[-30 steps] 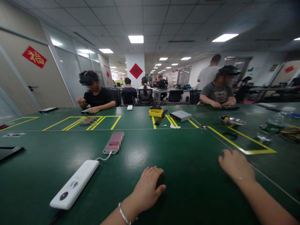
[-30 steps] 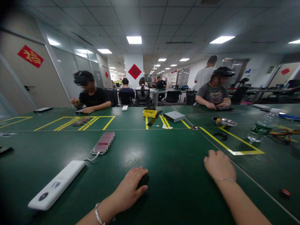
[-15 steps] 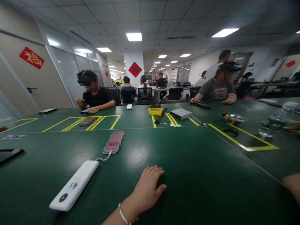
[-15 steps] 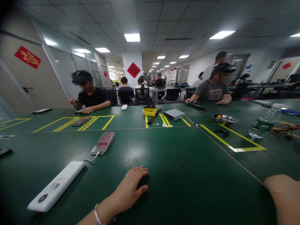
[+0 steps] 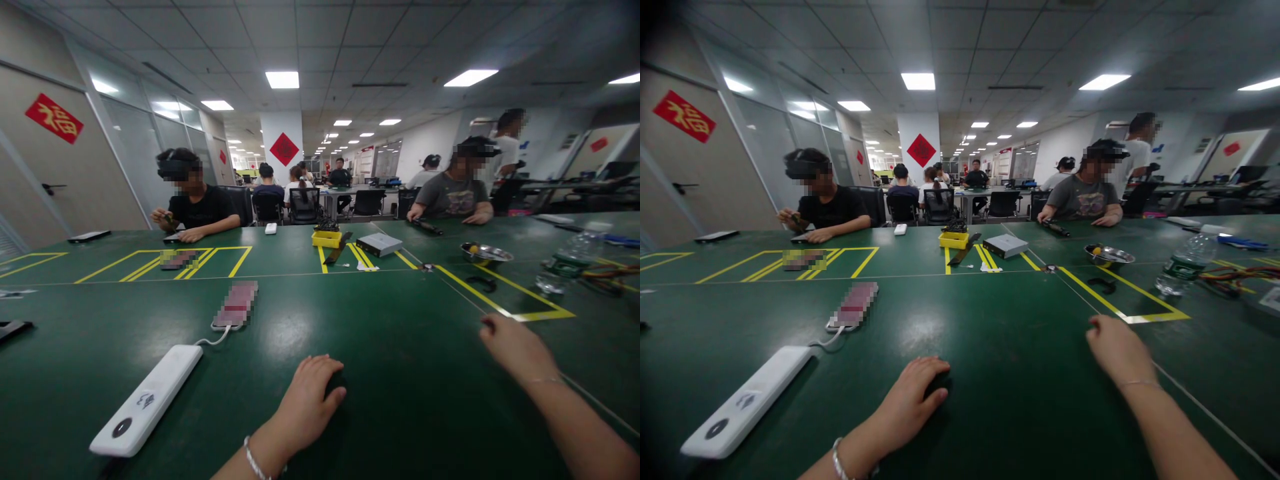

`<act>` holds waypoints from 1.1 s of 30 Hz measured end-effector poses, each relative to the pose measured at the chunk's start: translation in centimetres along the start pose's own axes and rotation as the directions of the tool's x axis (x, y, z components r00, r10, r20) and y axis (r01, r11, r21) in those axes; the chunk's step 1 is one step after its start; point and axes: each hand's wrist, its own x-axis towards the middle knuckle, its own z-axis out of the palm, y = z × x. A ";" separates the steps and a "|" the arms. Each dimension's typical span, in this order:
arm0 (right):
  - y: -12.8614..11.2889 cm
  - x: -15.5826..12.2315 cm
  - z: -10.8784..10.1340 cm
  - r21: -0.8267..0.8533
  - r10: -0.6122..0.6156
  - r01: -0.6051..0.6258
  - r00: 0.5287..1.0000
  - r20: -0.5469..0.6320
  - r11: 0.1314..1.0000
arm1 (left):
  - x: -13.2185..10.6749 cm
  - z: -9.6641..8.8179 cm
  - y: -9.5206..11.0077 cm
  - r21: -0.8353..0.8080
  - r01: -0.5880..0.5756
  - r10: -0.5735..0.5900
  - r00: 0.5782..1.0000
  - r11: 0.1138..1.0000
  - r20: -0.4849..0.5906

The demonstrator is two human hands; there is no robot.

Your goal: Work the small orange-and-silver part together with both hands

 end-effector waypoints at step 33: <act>-16.2 -10.5 3.0 0.798 -0.778 0.262 0.513 0.361 0.543 | -0.3 -0.4 2.0 -0.186 -0.001 0.033 0.986 0.983 0.166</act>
